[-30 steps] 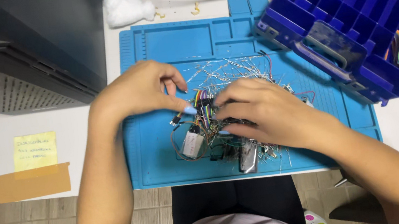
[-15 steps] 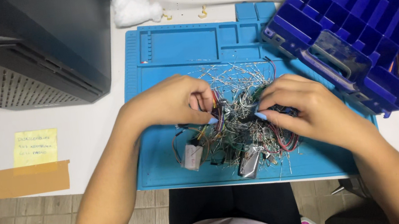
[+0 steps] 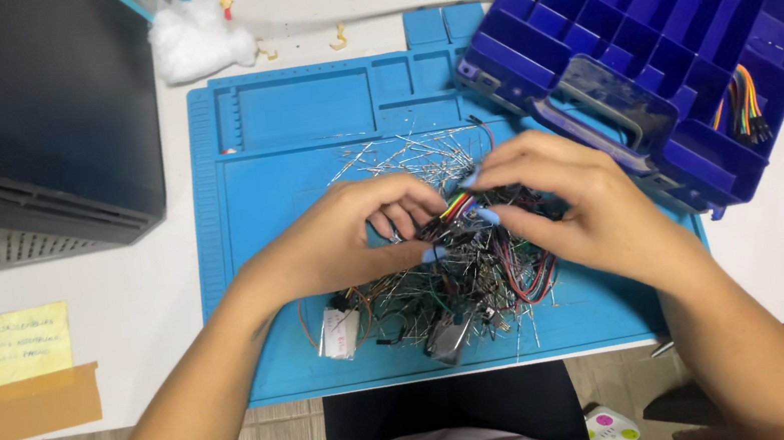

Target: The person sorts a tangled pile of electronic components and wires on a blue mat. They pick up individual items, separate wires, and place them into compartments of a blue plastic organizer box.

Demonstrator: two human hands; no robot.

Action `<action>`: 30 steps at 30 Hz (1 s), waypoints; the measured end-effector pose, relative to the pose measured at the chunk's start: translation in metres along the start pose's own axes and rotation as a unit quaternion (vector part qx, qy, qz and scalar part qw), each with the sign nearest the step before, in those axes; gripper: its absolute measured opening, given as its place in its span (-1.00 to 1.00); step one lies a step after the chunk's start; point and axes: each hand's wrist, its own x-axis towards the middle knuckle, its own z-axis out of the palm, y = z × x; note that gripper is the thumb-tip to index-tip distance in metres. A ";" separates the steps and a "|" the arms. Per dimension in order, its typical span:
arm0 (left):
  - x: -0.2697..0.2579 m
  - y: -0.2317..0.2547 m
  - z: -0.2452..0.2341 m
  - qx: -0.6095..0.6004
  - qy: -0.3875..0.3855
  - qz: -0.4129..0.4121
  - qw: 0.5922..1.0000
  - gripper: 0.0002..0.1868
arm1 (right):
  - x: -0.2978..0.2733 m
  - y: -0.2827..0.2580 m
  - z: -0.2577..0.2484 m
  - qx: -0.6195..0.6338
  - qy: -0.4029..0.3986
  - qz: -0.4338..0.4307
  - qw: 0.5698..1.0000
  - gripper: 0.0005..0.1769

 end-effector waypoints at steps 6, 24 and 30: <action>0.002 -0.012 0.005 -0.108 0.007 0.061 0.992 -0.73 | -0.002 0.013 0.005 -0.003 -0.017 -0.048 0.999 -0.61; -0.002 0.001 -0.001 -0.006 0.088 0.079 0.993 -0.80 | -0.004 0.002 0.004 0.102 0.153 0.117 0.976 -0.86; -0.004 0.011 -0.002 0.056 0.127 0.125 0.982 -0.72 | -0.008 0.003 0.010 0.039 0.177 0.086 0.980 -0.88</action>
